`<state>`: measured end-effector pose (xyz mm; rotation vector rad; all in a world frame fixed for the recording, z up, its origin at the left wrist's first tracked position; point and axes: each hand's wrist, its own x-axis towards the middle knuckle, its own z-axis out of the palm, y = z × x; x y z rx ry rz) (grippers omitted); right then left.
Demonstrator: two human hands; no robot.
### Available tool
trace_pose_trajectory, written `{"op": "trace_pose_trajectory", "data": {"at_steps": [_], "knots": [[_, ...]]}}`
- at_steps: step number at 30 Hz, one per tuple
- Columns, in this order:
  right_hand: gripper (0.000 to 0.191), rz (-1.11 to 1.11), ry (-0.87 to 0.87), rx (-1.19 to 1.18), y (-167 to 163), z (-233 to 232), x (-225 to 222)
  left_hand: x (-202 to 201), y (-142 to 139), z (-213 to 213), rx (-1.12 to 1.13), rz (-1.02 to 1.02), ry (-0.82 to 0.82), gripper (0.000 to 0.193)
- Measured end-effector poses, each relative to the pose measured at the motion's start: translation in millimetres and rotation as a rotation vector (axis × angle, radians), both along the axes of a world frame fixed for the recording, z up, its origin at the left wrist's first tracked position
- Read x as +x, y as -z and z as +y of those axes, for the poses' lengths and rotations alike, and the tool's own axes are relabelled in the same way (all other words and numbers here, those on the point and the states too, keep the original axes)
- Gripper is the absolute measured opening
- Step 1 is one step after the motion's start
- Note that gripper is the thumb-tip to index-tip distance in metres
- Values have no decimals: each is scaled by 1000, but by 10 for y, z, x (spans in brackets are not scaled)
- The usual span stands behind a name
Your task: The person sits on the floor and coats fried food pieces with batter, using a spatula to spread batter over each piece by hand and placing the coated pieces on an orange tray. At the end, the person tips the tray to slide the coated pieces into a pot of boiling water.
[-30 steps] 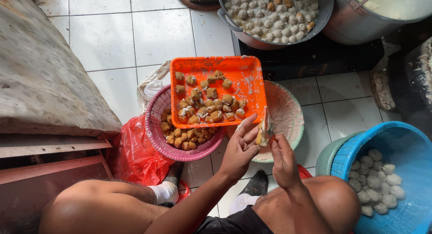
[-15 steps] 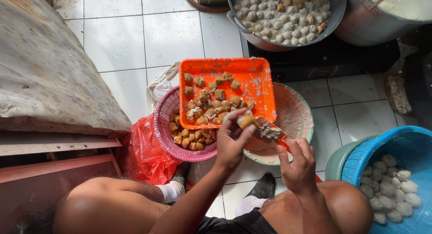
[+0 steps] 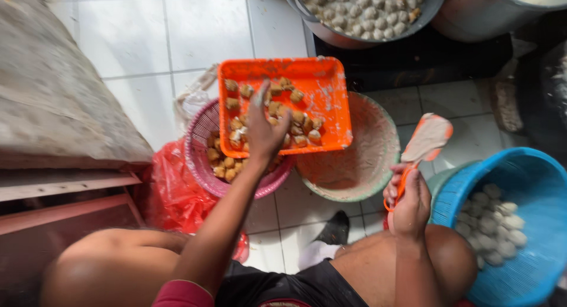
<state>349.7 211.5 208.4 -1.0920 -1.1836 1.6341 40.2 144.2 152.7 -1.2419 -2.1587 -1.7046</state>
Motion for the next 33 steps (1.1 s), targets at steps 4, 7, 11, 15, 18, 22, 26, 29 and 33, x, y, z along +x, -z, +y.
{"op": "trace_pose_trajectory", "data": {"at_steps": [4,7,11,15,18,22,26,29,33], "knots": [[42,6,136,-58,-21,179,153,114,40,-115,12,-221,136,43],[40,171,203,-267,157,385,272,507,225,-454,-45,-74,138,39],[37,582,324,-629,725,616,317,863,648,-953,-303,-389,57,36],[30,126,143,-686,1424,502,9,655,1101,-1254,-598,-225,-134,35],[29,-113,-22,-645,1616,261,-296,291,1344,-1281,-871,-236,-130,31],[31,-1002,-360,109,1634,-93,-461,-71,1519,-1349,-1089,-10,-27,43],[31,-1456,-592,432,1531,-147,-544,-265,1558,-1363,-1124,218,-164,32],[29,-1523,-744,567,1577,-142,-659,-277,1550,-1360,-1349,-23,-49,28],[28,-1538,-1056,546,1604,-113,-693,-262,1446,-1343,-1388,22,-110,27]]}}
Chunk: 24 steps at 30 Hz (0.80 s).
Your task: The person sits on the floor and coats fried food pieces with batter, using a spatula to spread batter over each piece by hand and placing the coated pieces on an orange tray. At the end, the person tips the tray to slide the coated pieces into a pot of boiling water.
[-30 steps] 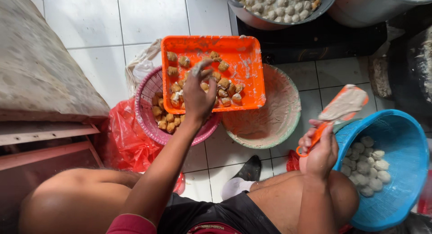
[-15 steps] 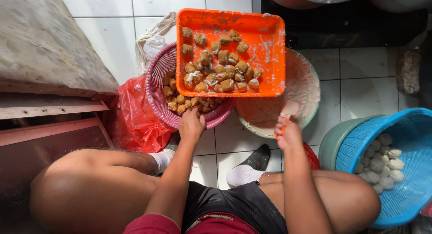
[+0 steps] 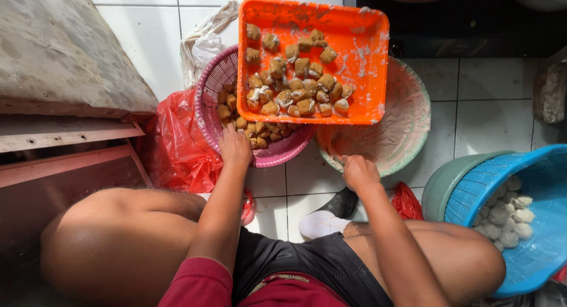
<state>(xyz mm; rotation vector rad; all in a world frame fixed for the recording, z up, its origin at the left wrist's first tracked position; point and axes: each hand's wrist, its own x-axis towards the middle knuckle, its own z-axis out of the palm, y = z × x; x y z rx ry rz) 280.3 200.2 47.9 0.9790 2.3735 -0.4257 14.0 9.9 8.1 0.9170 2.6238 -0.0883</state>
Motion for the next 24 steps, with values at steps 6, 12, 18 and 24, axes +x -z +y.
{"op": "trace_pose_trajectory", "data": {"at_steps": [6,12,18,24], "knots": [[39,86,-45,-252,-334,400,329,-50,-42,36,-72,-87,113,31],[26,118,610,-736,-947,581,741,19,80,-16,-86,-389,61,36],[19,669,1067,-1023,-1450,421,921,109,4,10,-13,-439,-11,35],[17,1201,1189,-1086,-1505,353,838,137,-61,-26,-18,-488,5,50]]}}
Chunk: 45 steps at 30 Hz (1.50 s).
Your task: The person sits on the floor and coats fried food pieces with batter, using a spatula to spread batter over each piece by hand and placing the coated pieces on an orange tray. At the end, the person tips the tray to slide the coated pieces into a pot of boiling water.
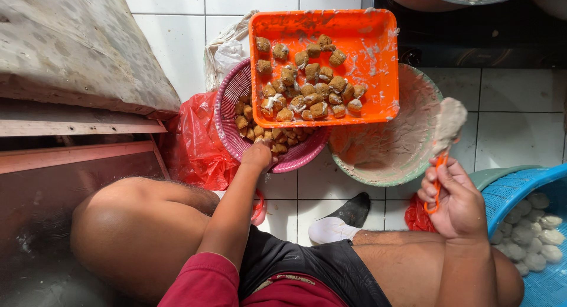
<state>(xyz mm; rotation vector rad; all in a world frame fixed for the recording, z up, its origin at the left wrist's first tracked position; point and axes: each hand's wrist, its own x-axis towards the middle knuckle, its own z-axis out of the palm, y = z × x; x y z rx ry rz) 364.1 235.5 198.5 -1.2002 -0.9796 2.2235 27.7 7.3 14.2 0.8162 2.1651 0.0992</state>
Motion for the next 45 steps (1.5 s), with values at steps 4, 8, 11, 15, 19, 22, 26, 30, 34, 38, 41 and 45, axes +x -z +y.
{"op": "trace_pose_trajectory", "data": {"at_steps": [4,8,11,15,19,22,26,30,34,38,41,45], "knots": [[11,14,105,29,5,32,-36,46,49,12,108,47,22,32],[12,114,59,-13,37,1,-50,378,-18,127,503,160,-94,28],[15,78,-12,-21,89,-80,-85,900,-308,325,987,203,-174,24],[13,-219,-200,190,148,-291,-147,1483,-833,674,927,-314,-400,19],[32,-162,-355,507,169,-444,-239,1845,-1273,907,872,-608,-552,24],[33,-110,-279,495,117,-430,-237,1878,-1424,908,854,-810,-567,26],[22,-167,-228,438,36,-359,-169,1808,-1440,892,846,-945,-471,28],[16,-62,-141,287,-8,-318,-119,1708,-1413,910,942,-1323,-418,21],[13,32,-130,197,-9,-310,-142,1642,-1453,906,861,-1421,-463,20],[15,-127,-153,359,45,-321,-190,1624,-1483,906,769,-1398,-402,26],[18,-212,-172,544,124,-330,-193,1586,-1451,924,815,-1430,-532,24],[34,-129,-251,415,189,-321,-96,1475,-1401,939,923,-1342,-750,22]]}}
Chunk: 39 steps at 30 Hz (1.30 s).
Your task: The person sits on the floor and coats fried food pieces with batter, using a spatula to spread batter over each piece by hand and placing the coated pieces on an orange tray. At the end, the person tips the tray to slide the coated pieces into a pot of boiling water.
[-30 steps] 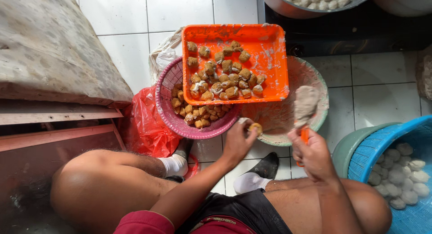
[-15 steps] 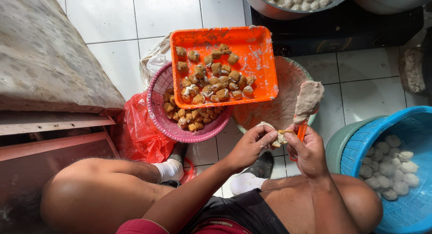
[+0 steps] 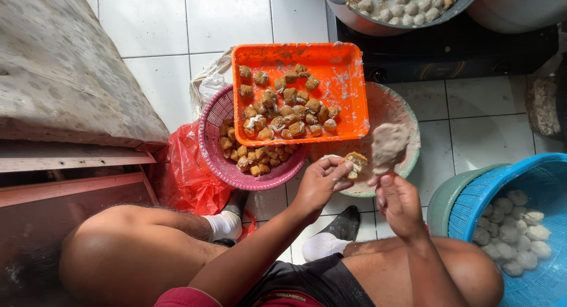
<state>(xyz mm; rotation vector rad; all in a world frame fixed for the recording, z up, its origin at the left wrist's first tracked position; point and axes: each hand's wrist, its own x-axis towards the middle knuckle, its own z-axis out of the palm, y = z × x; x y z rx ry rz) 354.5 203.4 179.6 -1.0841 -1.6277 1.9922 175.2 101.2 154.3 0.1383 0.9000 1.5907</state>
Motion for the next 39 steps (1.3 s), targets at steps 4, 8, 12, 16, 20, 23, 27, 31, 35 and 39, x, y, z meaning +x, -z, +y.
{"op": "trace_pose_trajectory", "data": {"at_steps": [4,8,12,16,20,23,27,31,35,39], "knots": [[44,15,-74,-106,9,-27,1,-65,-66,4,33,182,-74,23],[33,-64,-112,128,-87,-70,-123,-23,-214,-24,-92,606,-42,26],[28,-233,-183,496,-309,-16,-152,-88,-258,-9,102,192,-51,28],[24,-314,-105,687,-451,65,-151,-240,-205,-38,188,-130,-31,35],[25,-380,-40,819,-475,34,-143,-285,-189,-17,214,70,32,40],[25,-449,-8,970,-469,-14,-127,-327,-207,-14,175,180,31,46],[21,-490,-64,1207,-468,-2,-83,-395,-230,-50,120,265,49,33],[24,-485,-151,1163,-439,52,-54,-554,-146,-31,184,470,-39,27],[23,-514,-106,909,-418,90,-26,-854,187,83,112,746,-188,20],[27,-462,33,630,-417,155,-1,-808,572,118,-405,384,-256,30]]}}
